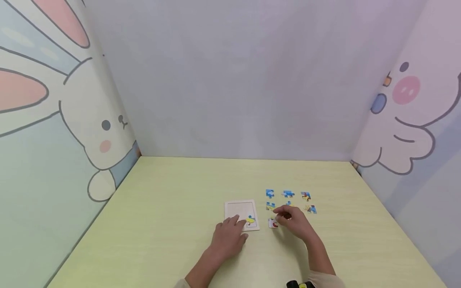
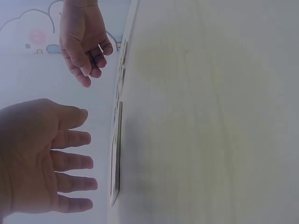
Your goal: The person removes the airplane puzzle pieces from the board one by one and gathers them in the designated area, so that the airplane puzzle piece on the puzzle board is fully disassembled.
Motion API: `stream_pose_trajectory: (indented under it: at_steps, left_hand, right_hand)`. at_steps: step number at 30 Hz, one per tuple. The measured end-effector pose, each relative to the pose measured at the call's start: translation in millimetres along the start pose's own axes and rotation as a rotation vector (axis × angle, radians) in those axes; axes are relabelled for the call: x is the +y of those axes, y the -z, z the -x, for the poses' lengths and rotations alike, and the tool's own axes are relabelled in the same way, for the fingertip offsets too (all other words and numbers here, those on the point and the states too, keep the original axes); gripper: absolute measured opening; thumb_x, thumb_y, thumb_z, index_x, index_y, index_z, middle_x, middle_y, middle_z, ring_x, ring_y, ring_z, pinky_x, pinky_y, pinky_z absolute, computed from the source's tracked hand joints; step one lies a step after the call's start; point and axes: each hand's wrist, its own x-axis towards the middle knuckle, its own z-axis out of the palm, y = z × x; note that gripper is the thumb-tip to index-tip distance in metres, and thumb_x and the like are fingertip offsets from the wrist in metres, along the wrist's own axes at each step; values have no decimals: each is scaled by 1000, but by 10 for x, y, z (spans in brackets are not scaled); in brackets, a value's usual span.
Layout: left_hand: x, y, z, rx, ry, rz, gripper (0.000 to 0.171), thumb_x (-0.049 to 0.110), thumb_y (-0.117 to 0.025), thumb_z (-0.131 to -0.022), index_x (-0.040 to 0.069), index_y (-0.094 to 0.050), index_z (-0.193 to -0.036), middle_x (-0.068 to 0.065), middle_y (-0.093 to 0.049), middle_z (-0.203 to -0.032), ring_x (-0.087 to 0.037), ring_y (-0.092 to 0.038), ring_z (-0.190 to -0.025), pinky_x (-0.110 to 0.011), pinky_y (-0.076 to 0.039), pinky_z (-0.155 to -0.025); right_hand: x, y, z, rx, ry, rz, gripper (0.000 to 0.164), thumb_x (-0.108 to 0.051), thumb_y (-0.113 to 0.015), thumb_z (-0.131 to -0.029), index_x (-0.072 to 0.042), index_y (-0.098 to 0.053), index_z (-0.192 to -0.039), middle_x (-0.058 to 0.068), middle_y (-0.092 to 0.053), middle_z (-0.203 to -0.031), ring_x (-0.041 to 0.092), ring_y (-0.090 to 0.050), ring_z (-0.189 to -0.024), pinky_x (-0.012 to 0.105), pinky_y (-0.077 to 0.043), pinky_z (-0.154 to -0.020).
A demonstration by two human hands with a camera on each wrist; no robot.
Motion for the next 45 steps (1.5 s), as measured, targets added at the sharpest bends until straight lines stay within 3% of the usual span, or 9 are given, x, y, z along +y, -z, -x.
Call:
stream_pose_trajectory:
  at_steps: [7,11,16,29,37,45]
  left_hand:
    - [-191,-39,-54,39,-1,21,37,27,-63,-87,7,-61,-118,-15,-55,-122,-31,-52,-111,-49,-45,-80]
    - [-283,-35,-80,24,19,26,39,28,-62,-88,5,-59,-120,-16,-53,-125,-34,-50,-113,-51,-44,-82]
    - [-364,-42,-118,7,43,27,40,28,-60,-90,4,-57,-122,-18,-49,-129,-39,-46,-117,-54,-42,-85]
    - [-494,-105,-176,-135,102,43,48,32,-59,-90,5,-52,-130,-16,-41,-139,-43,-37,-123,-59,-36,-89]
    - [-553,-112,-189,-176,105,50,49,35,-57,-91,9,-51,-132,-13,-41,-140,-43,-35,-126,-59,-34,-92]
    - [-578,-98,-202,-205,121,76,50,36,-58,-90,11,-51,-132,-11,-40,-141,-46,-32,-126,-61,-31,-94]
  right_hand:
    - [-68,-176,-79,54,-8,-82,16,-1,-65,-84,3,-66,-100,2,-62,-83,17,-57,-74,26,-47,-61]
    - [-135,-297,-129,103,-34,-109,16,-1,-66,-84,2,-67,-100,2,-61,-83,18,-56,-75,26,-48,-58]
    - [-202,-445,-200,138,12,-119,16,1,-67,-82,2,-67,-98,2,-62,-83,18,-56,-75,27,-47,-63]
    - [-205,-644,-346,-93,8,34,18,1,-66,-81,0,-67,-99,1,-59,-81,15,-53,-73,28,-46,-63]
    - [-244,-670,-364,-101,-22,142,19,3,-68,-74,-2,-69,-93,0,-55,-77,16,-49,-72,31,-44,-64]
    - [-217,-697,-379,-130,-33,157,17,2,-71,-74,-2,-70,-90,0,-54,-74,16,-48,-70,31,-42,-62]
